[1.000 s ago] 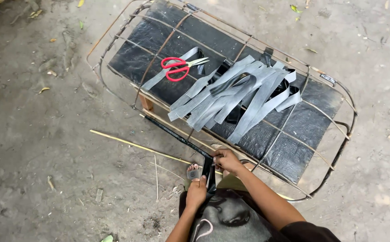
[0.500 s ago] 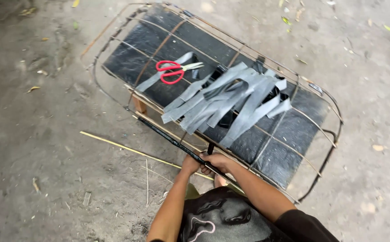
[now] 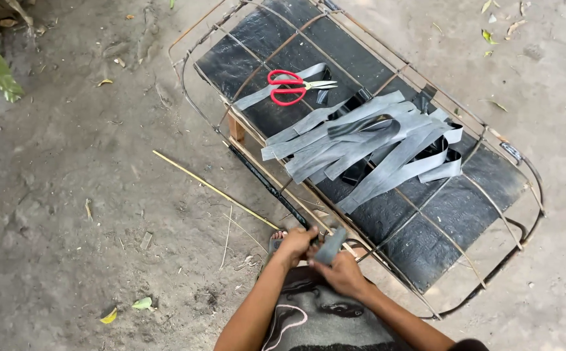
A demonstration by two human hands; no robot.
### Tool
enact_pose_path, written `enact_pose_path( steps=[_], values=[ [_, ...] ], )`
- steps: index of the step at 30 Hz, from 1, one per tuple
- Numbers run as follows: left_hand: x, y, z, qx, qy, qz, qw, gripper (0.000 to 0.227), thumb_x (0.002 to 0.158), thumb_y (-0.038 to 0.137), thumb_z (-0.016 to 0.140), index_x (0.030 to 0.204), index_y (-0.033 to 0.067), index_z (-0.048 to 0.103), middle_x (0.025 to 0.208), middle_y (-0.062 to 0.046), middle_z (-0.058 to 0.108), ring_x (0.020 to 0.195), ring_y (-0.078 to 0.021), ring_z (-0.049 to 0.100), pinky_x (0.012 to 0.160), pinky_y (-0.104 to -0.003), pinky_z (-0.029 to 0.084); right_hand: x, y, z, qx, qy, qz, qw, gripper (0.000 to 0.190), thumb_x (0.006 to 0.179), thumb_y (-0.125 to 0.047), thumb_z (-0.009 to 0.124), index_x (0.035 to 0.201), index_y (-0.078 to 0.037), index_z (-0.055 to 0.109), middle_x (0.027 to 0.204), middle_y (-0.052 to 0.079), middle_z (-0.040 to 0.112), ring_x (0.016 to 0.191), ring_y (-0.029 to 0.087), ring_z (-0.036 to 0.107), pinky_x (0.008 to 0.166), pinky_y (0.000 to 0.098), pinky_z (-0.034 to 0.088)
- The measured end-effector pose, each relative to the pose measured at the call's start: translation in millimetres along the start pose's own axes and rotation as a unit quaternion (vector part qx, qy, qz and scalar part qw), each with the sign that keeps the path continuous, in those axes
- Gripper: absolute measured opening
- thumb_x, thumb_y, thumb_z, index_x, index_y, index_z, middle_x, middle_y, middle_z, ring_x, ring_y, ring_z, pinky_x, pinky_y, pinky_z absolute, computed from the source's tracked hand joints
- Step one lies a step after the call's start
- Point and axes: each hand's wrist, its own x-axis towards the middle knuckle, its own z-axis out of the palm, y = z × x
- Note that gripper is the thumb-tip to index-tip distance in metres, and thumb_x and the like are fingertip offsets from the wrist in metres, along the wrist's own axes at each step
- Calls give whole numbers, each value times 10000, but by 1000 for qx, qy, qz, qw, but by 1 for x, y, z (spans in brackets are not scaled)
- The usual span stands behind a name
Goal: Wrapping a black plastic strip around a metal chair frame to create the seat or backrest structure.
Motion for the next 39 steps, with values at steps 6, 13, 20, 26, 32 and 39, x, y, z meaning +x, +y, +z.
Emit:
enact_pose_path(
  steps=[6, 13, 20, 26, 32, 39],
  values=[
    [16, -90, 3, -149, 34, -19, 988, 310, 1130, 348, 513, 1026, 79, 627, 703, -72, 622, 556, -212, 571, 478, -354, 472, 3, 36, -6, -49, -100, -138, 984, 458, 956, -458, 622, 1316, -188, 708, 1350, 126, 696, 1231, 285, 679, 1046, 484, 549],
    [47, -125, -18, 119, 3, 102, 988, 674, 1106, 479, 331, 749, 88, 748, 659, -170, 699, 708, -339, 708, 706, -426, 586, 137, 129, 20, -115, -97, 53, 987, 588, 1077, -432, 430, 1505, -39, 522, 1327, 328, 665, 1278, 497, 613, 1081, 594, 470],
    [180, -113, -4, 255, 16, 75, 964, 456, 977, 496, 494, 905, 129, 755, 786, -86, 714, 814, -280, 702, 747, -424, 539, 132, 62, 2, -237, -205, 31, 949, 589, 950, -129, 458, 1535, -168, 517, 1213, 291, 730, 1193, 487, 672, 1013, 574, 541],
    [133, -86, -18, 364, 120, 45, 922, 492, 881, 504, 578, 1147, 151, 792, 1095, -126, 794, 1169, -367, 731, 1097, -515, 463, 185, 105, 38, -529, -244, -133, 801, 248, 937, -91, 562, 1089, -24, 747, 895, 250, 764, 856, 409, 764, 684, 503, 611],
    [85, -95, -29, 208, 148, 98, 962, 499, 984, 518, 587, 1248, 121, 734, 1331, -279, 683, 1442, -510, 469, 1253, -551, 303, 169, 136, 57, -644, -199, -181, 716, 145, 875, -152, 635, 853, -100, 768, 796, 112, 745, 700, 325, 740, 468, 625, 537],
    [45, -52, -13, 27, 61, 44, 997, 515, 979, 532, 652, 1156, 49, 669, 926, -133, 750, 857, -264, 738, 607, -410, 602, 93, 96, 53, -577, -93, -186, 790, 153, 917, -122, 521, 887, -118, 671, 699, 48, 678, 615, 277, 715, 469, 480, 522]
  ],
)
